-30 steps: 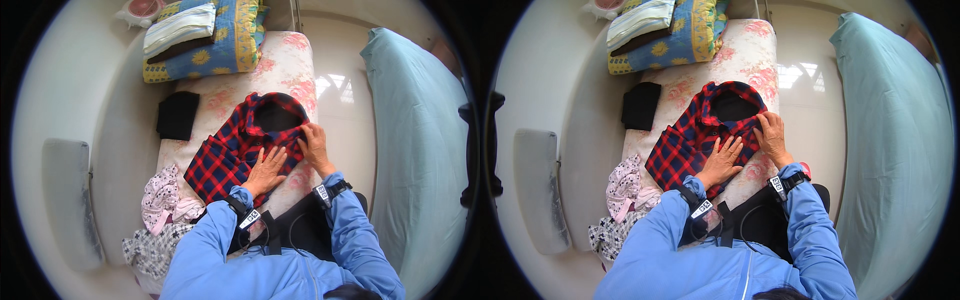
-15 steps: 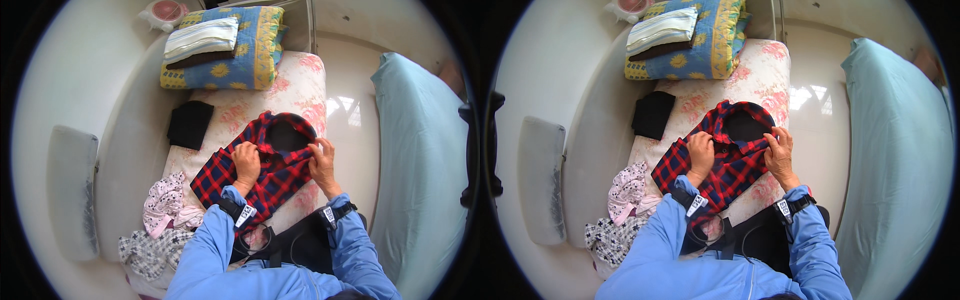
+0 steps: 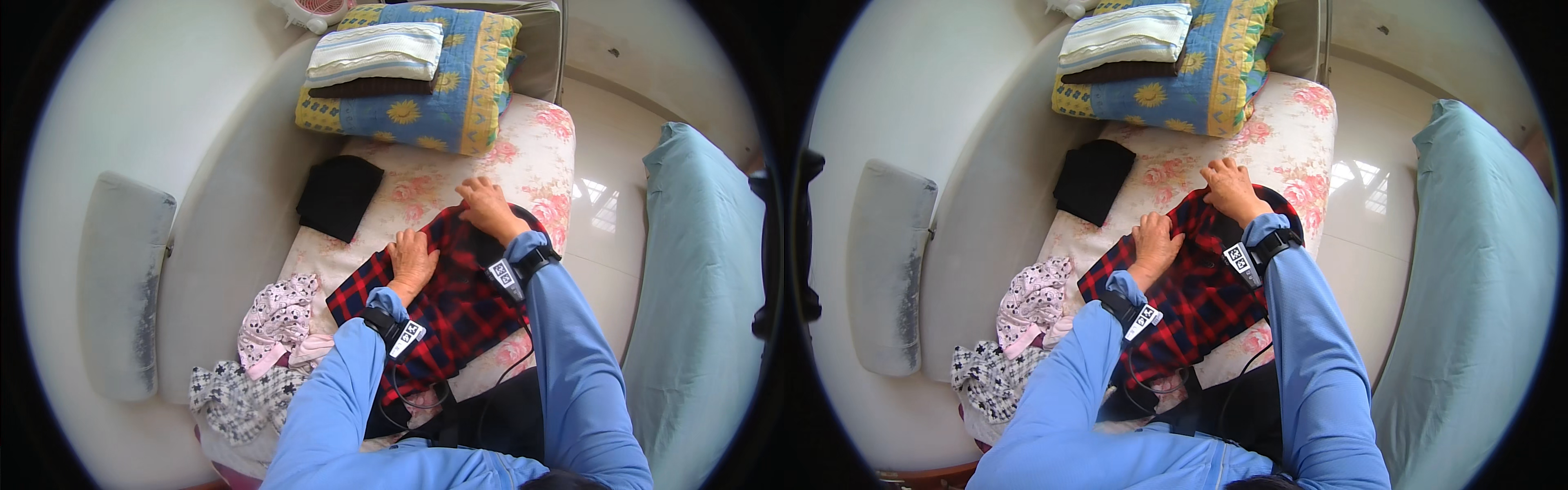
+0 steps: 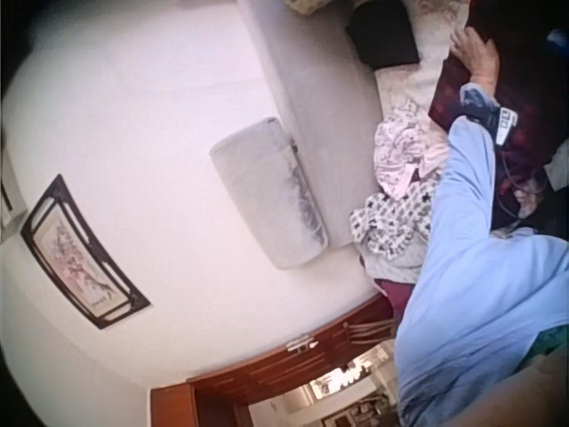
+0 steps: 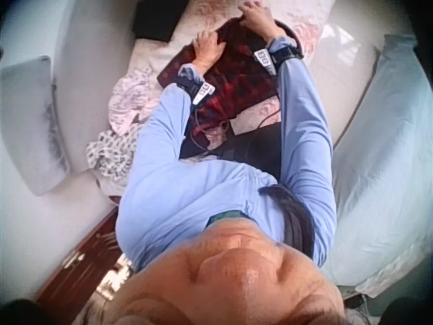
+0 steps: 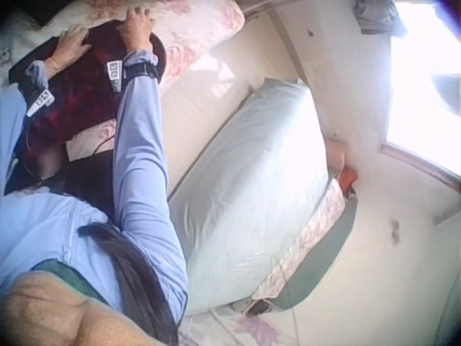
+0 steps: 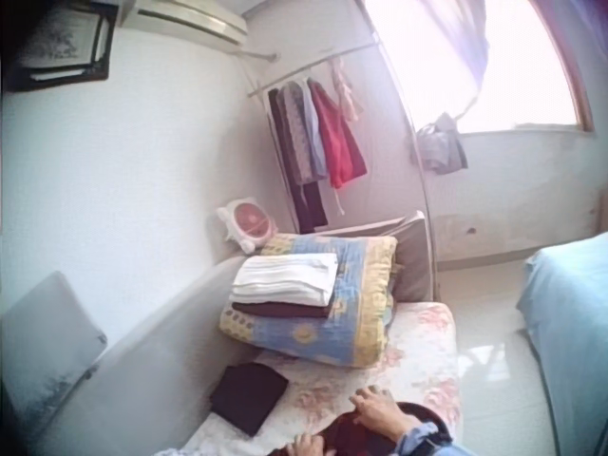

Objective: The person folds a red and black plaid shirt and a black garment on a bed. They smooth and align each item, fold sleeves and sides, then stack the folded pieces on a pile of bedding.

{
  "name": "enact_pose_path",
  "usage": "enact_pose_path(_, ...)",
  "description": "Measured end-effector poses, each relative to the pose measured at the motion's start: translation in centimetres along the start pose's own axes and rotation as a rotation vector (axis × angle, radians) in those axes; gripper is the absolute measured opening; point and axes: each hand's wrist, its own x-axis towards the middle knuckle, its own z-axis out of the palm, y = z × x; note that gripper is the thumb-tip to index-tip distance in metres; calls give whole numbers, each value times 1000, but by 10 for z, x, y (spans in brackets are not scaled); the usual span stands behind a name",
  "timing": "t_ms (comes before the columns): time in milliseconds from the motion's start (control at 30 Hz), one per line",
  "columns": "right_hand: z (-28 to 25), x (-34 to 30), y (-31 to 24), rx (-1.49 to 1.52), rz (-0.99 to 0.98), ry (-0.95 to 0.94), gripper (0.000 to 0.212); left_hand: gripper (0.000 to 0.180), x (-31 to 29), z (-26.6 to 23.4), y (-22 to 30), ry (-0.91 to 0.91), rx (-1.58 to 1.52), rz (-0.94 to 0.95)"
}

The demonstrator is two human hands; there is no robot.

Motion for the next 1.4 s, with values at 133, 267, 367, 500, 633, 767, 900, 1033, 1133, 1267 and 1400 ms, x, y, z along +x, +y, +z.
enact_pose_path(133, 8, -3, 5, -105, 99, -262, 38, 19, -6, 9, -3, 43, -109, 75)
enact_pose_path(267, 11, -11, 18, -116, 67, -113, 24, 14, -15, 11, -9, 146, -281, 130)
enact_pose_path(367, 19, -20, 21, -138, -18, 83, 16, 16, -22, 5, -11, 62, -365, 179)
enact_pose_path(500, 31, -28, 24, -94, -53, 184, 17, 25, -10, 0, -22, 325, -352, 168)
enact_pose_path(633, 31, -30, 28, -64, 75, 116, 19, 35, 19, 3, -42, -107, -758, -101)
enact_pose_path(767, 26, -27, 32, -35, 180, 36, 21, 24, 30, 2, -48, -218, -489, 59)
enact_pose_path(900, 25, -27, 34, -6, 242, -44, 25, 24, 28, -4, -42, -360, -498, 22)
enact_pose_path(1033, 23, -26, 44, 147, 144, -74, 24, 27, 38, -2, -27, -502, -1001, -94)
enact_pose_path(1133, 19, -24, 55, 208, 77, -149, 20, 26, 59, -2, -17, -636, -855, 2)
enact_pose_path(1267, 17, -21, 60, 221, 86, -137, 15, 21, 86, -4, -2, -890, -787, -29)
enact_pose_path(1400, 21, -20, 53, 123, 122, -116, 13, 25, 90, 0, 1, -1093, -821, -112)
